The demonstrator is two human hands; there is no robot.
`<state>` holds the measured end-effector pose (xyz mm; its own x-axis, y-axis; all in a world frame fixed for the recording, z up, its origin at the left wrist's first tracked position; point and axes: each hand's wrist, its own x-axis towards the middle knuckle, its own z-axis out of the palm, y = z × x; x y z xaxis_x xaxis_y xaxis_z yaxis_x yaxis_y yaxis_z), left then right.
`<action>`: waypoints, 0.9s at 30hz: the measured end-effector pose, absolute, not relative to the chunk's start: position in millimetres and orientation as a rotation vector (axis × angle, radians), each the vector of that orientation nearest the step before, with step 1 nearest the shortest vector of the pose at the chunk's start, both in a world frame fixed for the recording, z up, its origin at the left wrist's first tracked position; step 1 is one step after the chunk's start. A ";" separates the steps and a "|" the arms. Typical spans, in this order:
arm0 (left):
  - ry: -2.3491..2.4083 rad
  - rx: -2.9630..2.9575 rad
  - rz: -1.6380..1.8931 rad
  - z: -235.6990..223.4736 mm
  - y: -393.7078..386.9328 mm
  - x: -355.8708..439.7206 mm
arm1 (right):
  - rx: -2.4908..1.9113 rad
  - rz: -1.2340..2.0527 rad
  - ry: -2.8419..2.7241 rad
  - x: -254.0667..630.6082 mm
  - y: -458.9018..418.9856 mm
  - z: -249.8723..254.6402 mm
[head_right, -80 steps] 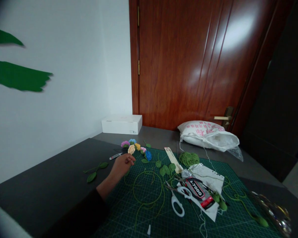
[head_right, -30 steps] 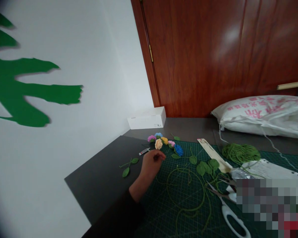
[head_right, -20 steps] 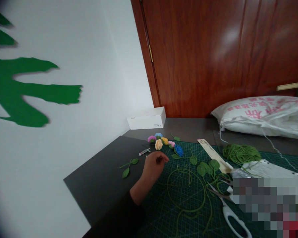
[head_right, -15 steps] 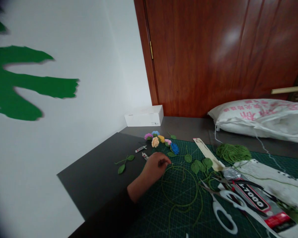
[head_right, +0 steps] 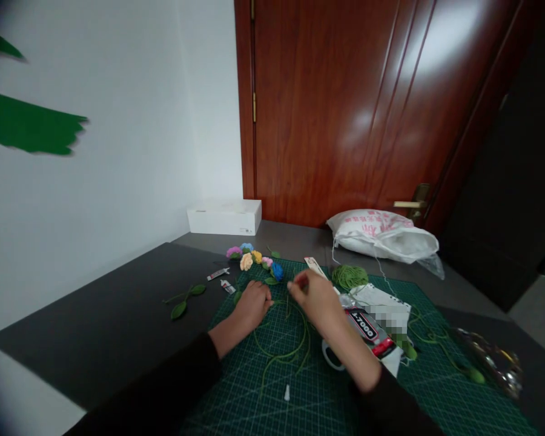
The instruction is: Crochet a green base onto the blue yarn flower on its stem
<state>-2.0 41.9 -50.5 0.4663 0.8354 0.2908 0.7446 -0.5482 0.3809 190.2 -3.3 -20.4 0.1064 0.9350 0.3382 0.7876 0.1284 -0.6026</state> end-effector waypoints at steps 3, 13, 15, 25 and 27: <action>1.393 2.488 0.703 -51.2 42.5 -1.5 | -1.852 0.278 -1.772 174.4 -9.6 -28.6; 1.409 2.297 0.820 -53.6 50.3 -6.9 | -1.832 0.367 -1.702 162.2 -7.1 -38.4; 1.399 2.293 0.806 -53.3 52.0 -9.6 | -1.752 0.411 -1.653 187.5 -7.1 -29.9; 1.189 2.476 0.815 -31.6 36.4 -4.4 | -1.715 0.332 -1.329 338.1 -42.9 -12.5; 1.122 2.500 0.765 -25.5 37.0 10.4 | -1.736 0.307 -1.300 345.1 -42.3 -18.9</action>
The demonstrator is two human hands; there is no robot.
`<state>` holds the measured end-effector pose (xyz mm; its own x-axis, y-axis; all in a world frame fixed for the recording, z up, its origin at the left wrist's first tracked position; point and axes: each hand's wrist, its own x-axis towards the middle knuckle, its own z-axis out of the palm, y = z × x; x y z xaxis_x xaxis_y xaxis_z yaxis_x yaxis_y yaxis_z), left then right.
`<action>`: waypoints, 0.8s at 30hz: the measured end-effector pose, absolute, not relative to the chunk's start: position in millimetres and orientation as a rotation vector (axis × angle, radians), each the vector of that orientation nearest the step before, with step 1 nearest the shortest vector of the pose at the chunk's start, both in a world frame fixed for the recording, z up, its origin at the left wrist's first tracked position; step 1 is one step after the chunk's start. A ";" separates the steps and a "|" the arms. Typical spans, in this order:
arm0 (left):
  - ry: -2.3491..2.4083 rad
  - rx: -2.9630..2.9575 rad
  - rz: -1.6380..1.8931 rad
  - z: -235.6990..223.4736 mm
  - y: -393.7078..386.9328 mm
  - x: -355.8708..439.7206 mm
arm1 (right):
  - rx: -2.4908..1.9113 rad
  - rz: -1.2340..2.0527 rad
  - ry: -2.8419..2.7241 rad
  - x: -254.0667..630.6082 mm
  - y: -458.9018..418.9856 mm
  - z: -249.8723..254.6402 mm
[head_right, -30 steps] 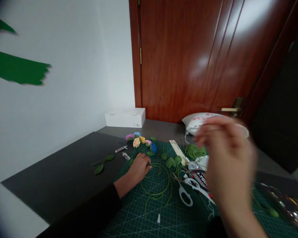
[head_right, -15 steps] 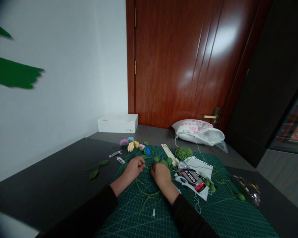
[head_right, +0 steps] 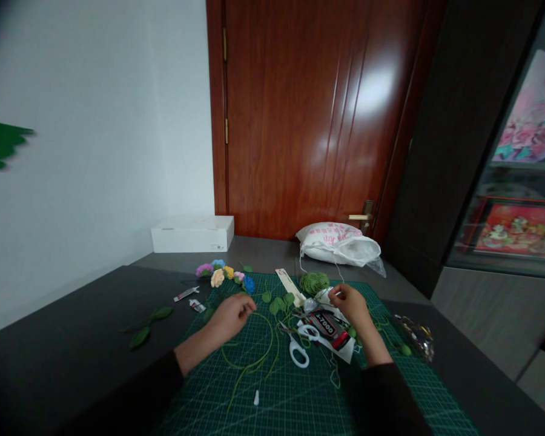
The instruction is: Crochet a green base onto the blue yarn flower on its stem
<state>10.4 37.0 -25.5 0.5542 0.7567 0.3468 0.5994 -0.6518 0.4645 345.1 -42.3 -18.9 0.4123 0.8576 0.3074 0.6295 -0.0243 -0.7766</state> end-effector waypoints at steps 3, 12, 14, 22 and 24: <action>1.028 2.536 0.692 -14.9 48.5 43.3 | -1.749 0.265 -1.257 346.4 -35.7 -27.8; 0.936 2.544 0.784 17.6 87.5 128.0 | -1.682 0.130 -1.233 320.1 -20.3 -58.2; 0.925 2.523 0.825 23.0 87.0 134.3 | -1.659 0.117 -1.230 318.1 -17.6 -63.1; 0.969 2.359 0.895 36.1 96.1 140.9 | -1.550 0.152 -1.132 317.9 -11.5 -70.9; 0.966 2.298 0.913 40.3 102.4 138.3 | -1.503 0.178 -1.104 315.2 -12.0 -68.7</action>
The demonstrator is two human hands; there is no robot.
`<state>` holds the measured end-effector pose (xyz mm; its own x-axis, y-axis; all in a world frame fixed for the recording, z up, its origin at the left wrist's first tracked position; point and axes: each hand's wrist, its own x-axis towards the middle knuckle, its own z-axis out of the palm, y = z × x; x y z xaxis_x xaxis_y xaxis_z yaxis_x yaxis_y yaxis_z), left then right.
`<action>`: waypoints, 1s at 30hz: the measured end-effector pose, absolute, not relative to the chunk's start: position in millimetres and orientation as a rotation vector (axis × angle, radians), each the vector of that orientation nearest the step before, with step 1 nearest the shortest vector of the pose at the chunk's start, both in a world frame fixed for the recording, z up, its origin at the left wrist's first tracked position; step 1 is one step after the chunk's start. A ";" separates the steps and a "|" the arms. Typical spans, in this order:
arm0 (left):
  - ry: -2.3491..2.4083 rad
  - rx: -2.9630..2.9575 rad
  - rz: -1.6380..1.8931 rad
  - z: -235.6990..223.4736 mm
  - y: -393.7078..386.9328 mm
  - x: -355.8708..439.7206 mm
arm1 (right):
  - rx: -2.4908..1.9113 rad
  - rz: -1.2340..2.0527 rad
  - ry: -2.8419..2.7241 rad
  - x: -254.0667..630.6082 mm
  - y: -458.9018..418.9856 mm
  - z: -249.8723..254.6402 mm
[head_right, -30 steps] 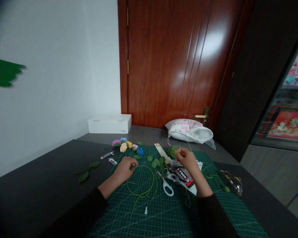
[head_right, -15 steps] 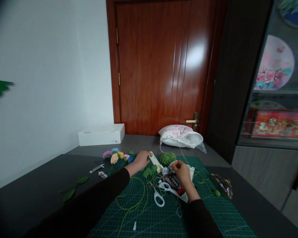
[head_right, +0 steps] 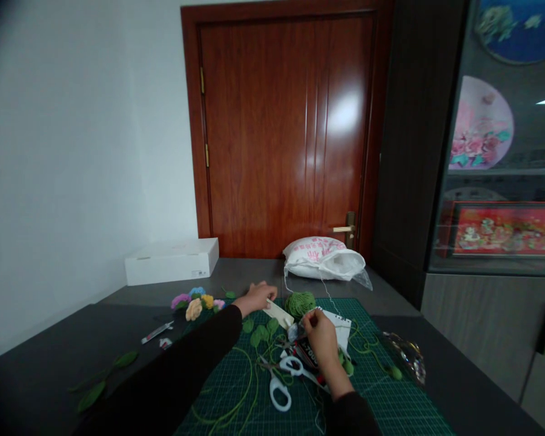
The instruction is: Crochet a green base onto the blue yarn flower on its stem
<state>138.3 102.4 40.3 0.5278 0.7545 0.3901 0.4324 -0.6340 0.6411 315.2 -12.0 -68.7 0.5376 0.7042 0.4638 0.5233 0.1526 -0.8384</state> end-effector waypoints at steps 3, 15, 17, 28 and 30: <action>0.950 2.187 0.965 51.5 114.7 130.3 | -1.417 0.221 -1.043 310.7 -14.0 -61.1; 0.899 1.515 1.279 1.5 62.1 55.8 | -1.049 0.782 -1.148 207.0 -31.9 -35.0; 0.901 1.430 1.303 -17.7 44.5 45.9 | -1.055 0.816 -1.180 186.8 -34.8 -43.4; 0.919 1.525 1.163 -31.6 32.0 26.1 | -1.167 0.513 -1.331 173.1 -42.0 -50.0; 0.941 1.574 1.164 -33.7 31.4 27.9 | -1.182 0.440 -1.388 171.3 -45.0 -50.1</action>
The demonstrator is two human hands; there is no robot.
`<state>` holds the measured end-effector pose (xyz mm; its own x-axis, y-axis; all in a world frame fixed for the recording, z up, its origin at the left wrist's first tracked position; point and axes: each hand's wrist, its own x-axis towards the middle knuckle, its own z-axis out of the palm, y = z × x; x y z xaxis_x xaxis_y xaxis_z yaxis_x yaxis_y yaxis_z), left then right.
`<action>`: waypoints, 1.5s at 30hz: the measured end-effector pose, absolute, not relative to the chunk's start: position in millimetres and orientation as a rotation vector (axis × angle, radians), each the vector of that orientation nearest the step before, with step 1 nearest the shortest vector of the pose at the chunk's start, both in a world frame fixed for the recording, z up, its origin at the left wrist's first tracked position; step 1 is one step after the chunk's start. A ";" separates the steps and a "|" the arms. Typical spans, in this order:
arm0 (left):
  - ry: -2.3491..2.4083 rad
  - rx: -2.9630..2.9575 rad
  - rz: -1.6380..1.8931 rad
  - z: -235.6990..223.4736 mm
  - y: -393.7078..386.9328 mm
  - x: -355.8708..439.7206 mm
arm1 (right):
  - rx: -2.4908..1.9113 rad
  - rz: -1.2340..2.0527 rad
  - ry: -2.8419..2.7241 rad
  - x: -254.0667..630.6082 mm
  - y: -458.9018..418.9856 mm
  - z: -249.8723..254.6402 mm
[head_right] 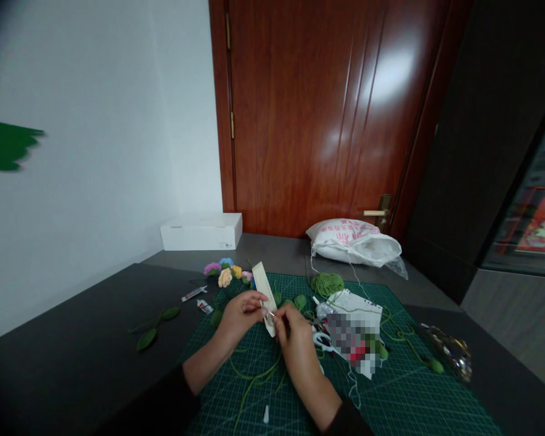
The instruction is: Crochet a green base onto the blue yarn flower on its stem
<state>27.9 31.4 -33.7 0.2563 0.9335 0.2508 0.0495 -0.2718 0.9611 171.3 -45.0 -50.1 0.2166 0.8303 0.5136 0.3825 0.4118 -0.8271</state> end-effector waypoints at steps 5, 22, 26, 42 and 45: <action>1.068 1.693 1.223 -33.0 27.9 27.3 | -1.208 0.259 -1.496 165.5 -48.9 -54.4; 0.817 2.441 1.202 -6.5 24.9 12.2 | -1.198 0.311 -1.442 174.5 -51.3 -49.2; 0.667 2.560 1.211 -5.2 26.9 9.9 | -1.153 0.352 -1.445 176.9 -50.5 -48.3; 0.600 2.590 1.067 -18.4 22.0 14.9 | -1.378 0.277 -1.546 181.9 -56.6 -37.7; 0.585 2.637 1.031 -18.6 22.1 16.9 | -1.383 0.171 -1.635 179.2 -59.2 -35.0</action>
